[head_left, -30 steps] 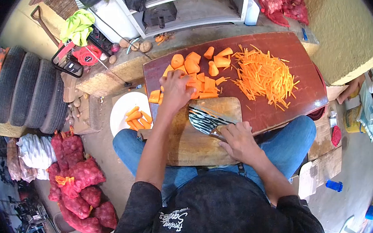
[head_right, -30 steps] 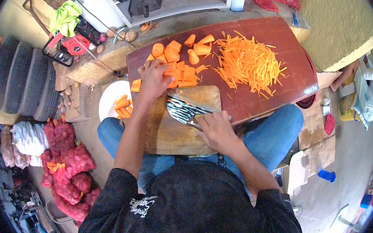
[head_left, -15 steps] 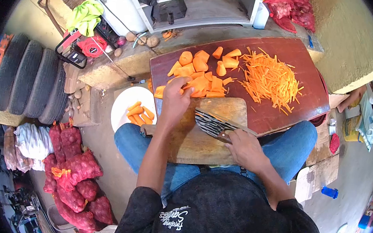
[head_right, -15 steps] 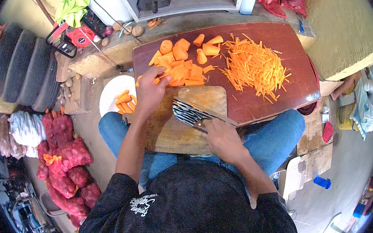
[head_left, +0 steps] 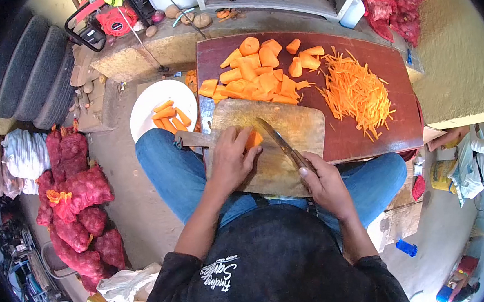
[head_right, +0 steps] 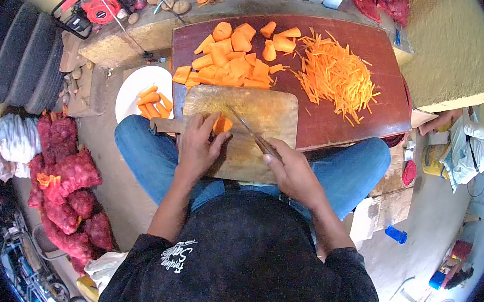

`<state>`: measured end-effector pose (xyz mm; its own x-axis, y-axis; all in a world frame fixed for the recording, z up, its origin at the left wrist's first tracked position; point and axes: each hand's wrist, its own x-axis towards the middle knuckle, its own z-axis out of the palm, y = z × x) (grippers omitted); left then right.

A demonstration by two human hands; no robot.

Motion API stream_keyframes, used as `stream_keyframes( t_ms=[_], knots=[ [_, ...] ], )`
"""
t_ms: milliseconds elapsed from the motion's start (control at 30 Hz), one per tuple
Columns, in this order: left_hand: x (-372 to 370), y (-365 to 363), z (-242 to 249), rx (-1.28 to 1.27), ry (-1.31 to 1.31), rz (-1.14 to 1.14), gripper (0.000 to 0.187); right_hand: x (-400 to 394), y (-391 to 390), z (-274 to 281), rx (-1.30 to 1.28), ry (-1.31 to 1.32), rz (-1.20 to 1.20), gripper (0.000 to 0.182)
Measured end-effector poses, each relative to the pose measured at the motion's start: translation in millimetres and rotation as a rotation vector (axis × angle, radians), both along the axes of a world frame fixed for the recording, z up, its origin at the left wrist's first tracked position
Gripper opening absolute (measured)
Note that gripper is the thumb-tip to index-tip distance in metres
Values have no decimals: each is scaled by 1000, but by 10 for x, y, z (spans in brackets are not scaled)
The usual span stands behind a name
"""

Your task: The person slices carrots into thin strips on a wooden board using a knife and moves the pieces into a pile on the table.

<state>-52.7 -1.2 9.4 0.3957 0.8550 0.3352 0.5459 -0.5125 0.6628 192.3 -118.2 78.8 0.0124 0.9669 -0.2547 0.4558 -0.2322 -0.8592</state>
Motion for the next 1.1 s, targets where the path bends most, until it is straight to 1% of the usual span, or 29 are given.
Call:
stream_keyframes(
  t_ms=[33,167,267,367,467,567,633,700,767,867,1033,1100],
  knots=[
    [-41,-3,15,1,56,-12,46,-33,17,-11,28,1,5,41],
    [-80,-2,-53,26,33,-34,42,-134,112,-6,99,11,53,46],
    [-32,12,-175,75,-29,-21,35,-178,176,-32,32,21,108,46],
    [35,0,-265,105,-51,-3,30,-210,186,5,-18,13,109,47],
    [46,-34,-279,118,-24,20,29,-194,114,-62,49,34,73,43],
    [26,-63,-158,103,-31,9,30,-124,7,-121,-83,177,9,43],
    [7,-82,-120,97,-45,4,31,-101,-30,-19,-227,243,-48,43],
    [11,-79,-143,93,-19,29,33,-102,-84,10,-235,215,-52,43],
    [15,-95,-155,88,10,41,34,-107,-136,-51,-76,104,5,43],
    [21,-112,-144,78,40,42,34,-152,-151,-142,46,13,46,44],
    [-39,-145,23,70,12,3,35,-213,-108,1,-4,44,31,45],
    [-69,-160,-39,71,1,-9,37,-217,-89,11,0,34,37,45]
  ],
)
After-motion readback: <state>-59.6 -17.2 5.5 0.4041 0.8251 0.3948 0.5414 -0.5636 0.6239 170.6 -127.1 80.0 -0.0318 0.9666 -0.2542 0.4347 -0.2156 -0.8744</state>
